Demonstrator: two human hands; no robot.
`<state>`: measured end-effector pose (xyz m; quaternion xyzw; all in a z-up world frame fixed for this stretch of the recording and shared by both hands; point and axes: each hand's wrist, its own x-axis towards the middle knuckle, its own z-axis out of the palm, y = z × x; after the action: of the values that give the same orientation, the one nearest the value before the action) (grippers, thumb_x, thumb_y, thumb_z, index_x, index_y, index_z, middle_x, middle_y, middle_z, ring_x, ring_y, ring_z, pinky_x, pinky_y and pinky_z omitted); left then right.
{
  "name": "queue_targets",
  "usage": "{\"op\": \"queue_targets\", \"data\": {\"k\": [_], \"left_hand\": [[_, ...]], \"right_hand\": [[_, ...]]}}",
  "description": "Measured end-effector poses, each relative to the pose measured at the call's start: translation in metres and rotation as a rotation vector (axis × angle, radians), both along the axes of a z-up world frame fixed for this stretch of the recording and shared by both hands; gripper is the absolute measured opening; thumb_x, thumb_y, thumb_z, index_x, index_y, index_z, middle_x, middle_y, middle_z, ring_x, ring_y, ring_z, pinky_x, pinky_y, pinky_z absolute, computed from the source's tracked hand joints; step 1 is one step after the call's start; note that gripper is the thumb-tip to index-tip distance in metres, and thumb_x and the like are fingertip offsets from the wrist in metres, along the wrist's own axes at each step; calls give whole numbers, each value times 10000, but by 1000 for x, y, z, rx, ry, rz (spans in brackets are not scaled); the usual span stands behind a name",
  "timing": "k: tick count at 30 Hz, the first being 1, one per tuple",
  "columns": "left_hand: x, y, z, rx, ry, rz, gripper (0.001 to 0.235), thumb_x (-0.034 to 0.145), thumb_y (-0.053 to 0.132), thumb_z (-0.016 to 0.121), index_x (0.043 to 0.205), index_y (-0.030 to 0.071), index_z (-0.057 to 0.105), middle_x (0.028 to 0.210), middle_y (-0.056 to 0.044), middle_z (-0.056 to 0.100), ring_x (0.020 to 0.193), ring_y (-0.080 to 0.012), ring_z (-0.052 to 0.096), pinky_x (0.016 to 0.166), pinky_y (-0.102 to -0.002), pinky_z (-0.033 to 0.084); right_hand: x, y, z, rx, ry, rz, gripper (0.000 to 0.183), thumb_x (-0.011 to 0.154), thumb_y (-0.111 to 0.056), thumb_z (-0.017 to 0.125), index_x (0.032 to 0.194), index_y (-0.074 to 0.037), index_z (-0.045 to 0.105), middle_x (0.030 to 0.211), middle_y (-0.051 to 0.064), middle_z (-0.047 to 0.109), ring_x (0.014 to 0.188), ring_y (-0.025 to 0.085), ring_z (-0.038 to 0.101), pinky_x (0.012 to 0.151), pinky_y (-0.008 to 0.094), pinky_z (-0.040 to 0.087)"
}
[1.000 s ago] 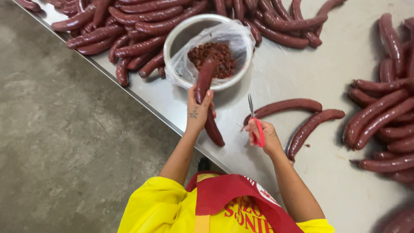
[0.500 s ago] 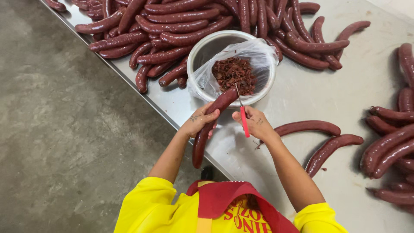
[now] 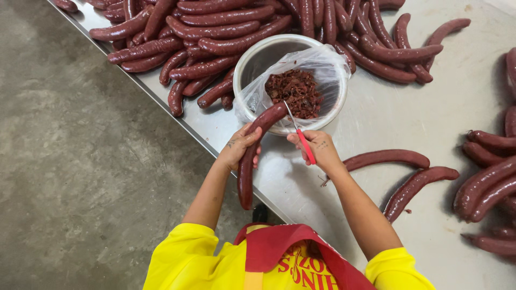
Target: The person uses scissors to cut linked sausages into individual pieces on a stainless steel table, placing the separated sausages into a container.
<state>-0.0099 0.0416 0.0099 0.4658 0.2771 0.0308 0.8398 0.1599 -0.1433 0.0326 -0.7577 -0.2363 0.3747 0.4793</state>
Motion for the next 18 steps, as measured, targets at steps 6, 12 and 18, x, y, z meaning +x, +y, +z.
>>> {"op": "queue_targets", "data": {"k": [6,12,18], "left_hand": [[6,-10,12,236,48,36,549,888,411,723,1354,171,558,660,-32,566,432,-142,546,397,-308,480],[7,-12,19,497,83,21,560,857,417,764,1333,166,607,706,2,566,548,-115,557,448,-277,487],[10,-12,24,604,84,1,528,850,415,773,1300,184,620,769,34,615,549,-96,551,459,-267,479]], "right_hand": [[9,5,-12,5,67,8,558,873,-537,735,762,5,662,507,40,526,389,130,497,388,282,398],[15,-6,-17,108,-293,97,551,848,-626,717,830,-75,711,599,-32,609,487,41,546,446,222,451],[23,0,-14,69,30,41,582,844,-597,712,745,-26,653,528,12,535,378,112,488,378,270,396]]}}
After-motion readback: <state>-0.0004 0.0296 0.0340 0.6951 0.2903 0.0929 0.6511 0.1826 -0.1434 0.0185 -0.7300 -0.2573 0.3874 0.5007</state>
